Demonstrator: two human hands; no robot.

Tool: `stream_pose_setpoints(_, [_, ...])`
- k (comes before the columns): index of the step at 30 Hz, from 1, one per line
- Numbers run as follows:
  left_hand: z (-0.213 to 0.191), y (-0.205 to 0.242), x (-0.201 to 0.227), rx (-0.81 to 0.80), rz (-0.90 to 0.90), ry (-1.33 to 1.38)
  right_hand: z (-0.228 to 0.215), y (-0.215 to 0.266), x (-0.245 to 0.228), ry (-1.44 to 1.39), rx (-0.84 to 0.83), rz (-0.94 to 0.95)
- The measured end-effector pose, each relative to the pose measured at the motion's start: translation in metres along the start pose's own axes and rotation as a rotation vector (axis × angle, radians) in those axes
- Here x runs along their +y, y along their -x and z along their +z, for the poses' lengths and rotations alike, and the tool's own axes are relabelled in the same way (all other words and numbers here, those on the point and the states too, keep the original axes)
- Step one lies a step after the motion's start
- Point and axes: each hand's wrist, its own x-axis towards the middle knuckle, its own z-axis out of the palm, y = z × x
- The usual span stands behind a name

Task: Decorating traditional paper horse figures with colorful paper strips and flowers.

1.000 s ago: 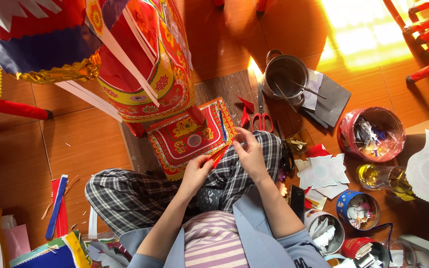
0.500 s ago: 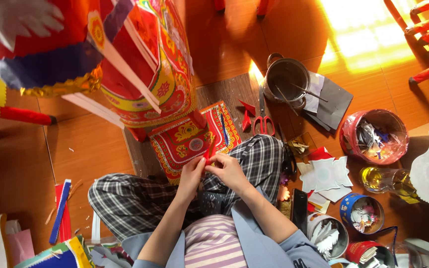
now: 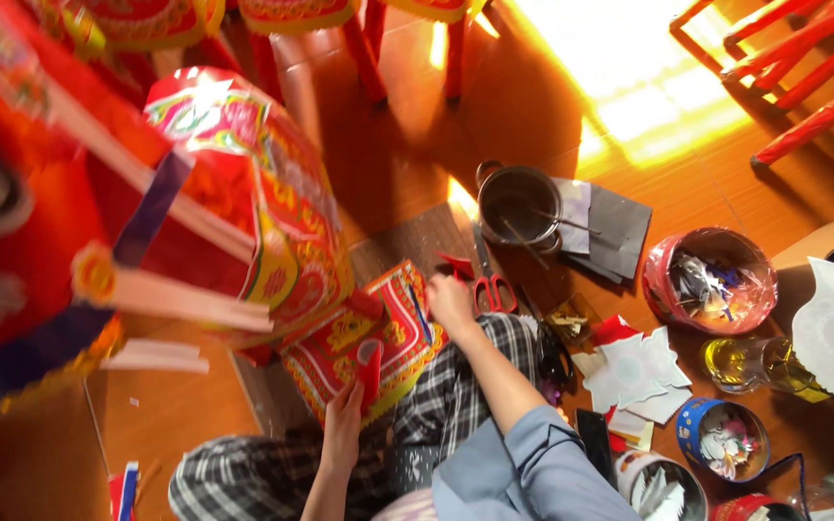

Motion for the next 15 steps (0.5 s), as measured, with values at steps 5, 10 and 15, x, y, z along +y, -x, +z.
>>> stream_pose_setpoints(5, [0.024,0.022,0.070,0.050,-0.295,-0.133,-0.063,-0.087,0.027,-0.407,0.163,0.380])
stream_pose_setpoints(10, [0.025,0.006,0.065,0.102,-0.281,-0.110,-0.061,-0.162,0.069,-0.906,-0.159,0.674])
stream_pose_setpoints(15, [0.031,-0.003,0.073,0.150,-0.498,-0.256,-0.027,-0.186,0.100,-1.466,-0.115,0.661])
